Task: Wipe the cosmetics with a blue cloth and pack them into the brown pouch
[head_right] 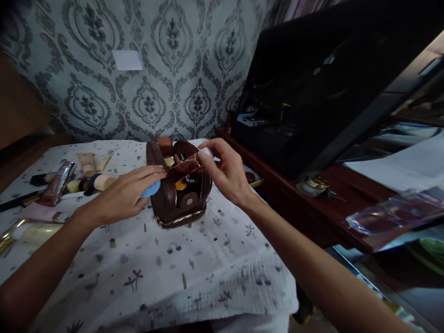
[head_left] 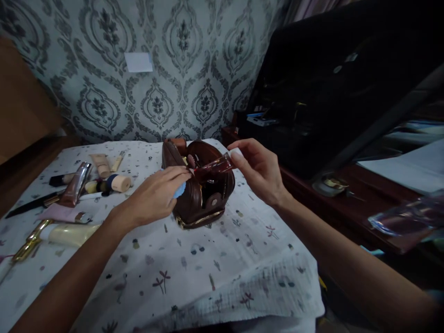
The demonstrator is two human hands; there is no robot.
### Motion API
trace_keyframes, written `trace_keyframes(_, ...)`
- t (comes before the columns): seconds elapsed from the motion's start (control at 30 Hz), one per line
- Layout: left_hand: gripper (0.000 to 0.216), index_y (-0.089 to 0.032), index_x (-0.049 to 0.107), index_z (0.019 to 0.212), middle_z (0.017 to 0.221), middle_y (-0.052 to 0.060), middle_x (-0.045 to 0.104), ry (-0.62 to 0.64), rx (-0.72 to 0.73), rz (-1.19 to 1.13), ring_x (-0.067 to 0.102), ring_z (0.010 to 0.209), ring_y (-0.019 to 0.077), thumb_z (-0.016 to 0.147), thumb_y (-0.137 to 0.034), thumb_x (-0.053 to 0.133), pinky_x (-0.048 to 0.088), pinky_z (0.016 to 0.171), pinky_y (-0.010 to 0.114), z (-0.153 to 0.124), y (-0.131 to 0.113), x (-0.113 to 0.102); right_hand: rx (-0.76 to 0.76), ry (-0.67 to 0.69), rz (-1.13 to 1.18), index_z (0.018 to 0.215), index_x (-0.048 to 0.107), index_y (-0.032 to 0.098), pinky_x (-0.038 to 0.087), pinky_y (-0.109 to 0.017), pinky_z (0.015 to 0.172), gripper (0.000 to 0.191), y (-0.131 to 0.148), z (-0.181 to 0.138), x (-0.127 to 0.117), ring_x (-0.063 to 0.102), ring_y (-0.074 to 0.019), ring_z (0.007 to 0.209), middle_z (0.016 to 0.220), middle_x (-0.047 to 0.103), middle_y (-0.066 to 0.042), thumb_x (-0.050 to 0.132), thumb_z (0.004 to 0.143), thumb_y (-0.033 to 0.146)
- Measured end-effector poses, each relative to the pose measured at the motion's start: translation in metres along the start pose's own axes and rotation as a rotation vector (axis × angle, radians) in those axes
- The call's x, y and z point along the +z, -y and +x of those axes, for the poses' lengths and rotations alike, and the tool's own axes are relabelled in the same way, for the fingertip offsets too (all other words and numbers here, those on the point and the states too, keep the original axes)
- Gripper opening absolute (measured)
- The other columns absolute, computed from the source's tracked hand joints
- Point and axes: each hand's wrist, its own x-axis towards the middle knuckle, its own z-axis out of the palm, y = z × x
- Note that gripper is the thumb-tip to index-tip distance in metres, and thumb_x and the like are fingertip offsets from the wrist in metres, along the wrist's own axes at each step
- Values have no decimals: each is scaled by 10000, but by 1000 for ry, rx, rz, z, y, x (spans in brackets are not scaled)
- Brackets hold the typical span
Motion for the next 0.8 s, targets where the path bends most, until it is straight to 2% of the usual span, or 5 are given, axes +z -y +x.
trace_keyframes(0.13, 486, -201, 601, 1220, 1273, 99, 620, 80, 64, 53, 555, 1204, 279, 777, -88, 434, 533, 959, 423, 12, -21, -1, -87, 120, -192, 1040, 673, 229, 518, -279, 631, 303, 0, -2, -15, 625, -177, 808, 935, 660, -60, 604, 936, 505)
trace_keyframes(0.3, 340, -210, 671, 989, 1082, 109, 661, 142, 104, 191, 558, 1125, 307, 780, -47, 457, 521, 848, 438, 17, -47, 17, -207, 344, -327, 1012, 697, 235, 529, -314, 729, 322, 5, 7, -30, 627, -171, 811, 918, 662, -56, 554, 962, 519)
trace_keyframes(0.5, 609, -300, 564, 1321, 1178, 101, 654, 141, 108, 271, 477, 1290, 336, 763, -62, 509, 496, 890, 463, -1, -53, 38, -190, 641, -366, 1046, 686, 260, 533, -319, 774, 303, 16, 21, -33, 636, -155, 865, 995, 671, -33, 504, 989, 495)
trace_keyframes(0.63, 650, -339, 504, 1378, 1235, 98, 626, 127, 102, 267, 440, 1343, 352, 773, -104, 541, 480, 938, 505, -9, -48, 44, -165, 802, -403, 968, 693, 256, 514, -302, 742, 240, 15, 31, -25, 615, -132, 823, 963, 655, -10, 526, 989, 426)
trace_keyframes(0.8, 666, -296, 467, 1414, 1272, 121, 586, 126, 144, 269, 397, 1374, 369, 769, -165, 574, 481, 921, 513, -9, -46, 44, -203, 1057, -445, 932, 663, 225, 508, -308, 766, 108, 9, 42, -9, 606, -135, 863, 999, 648, -23, 575, 973, 271)
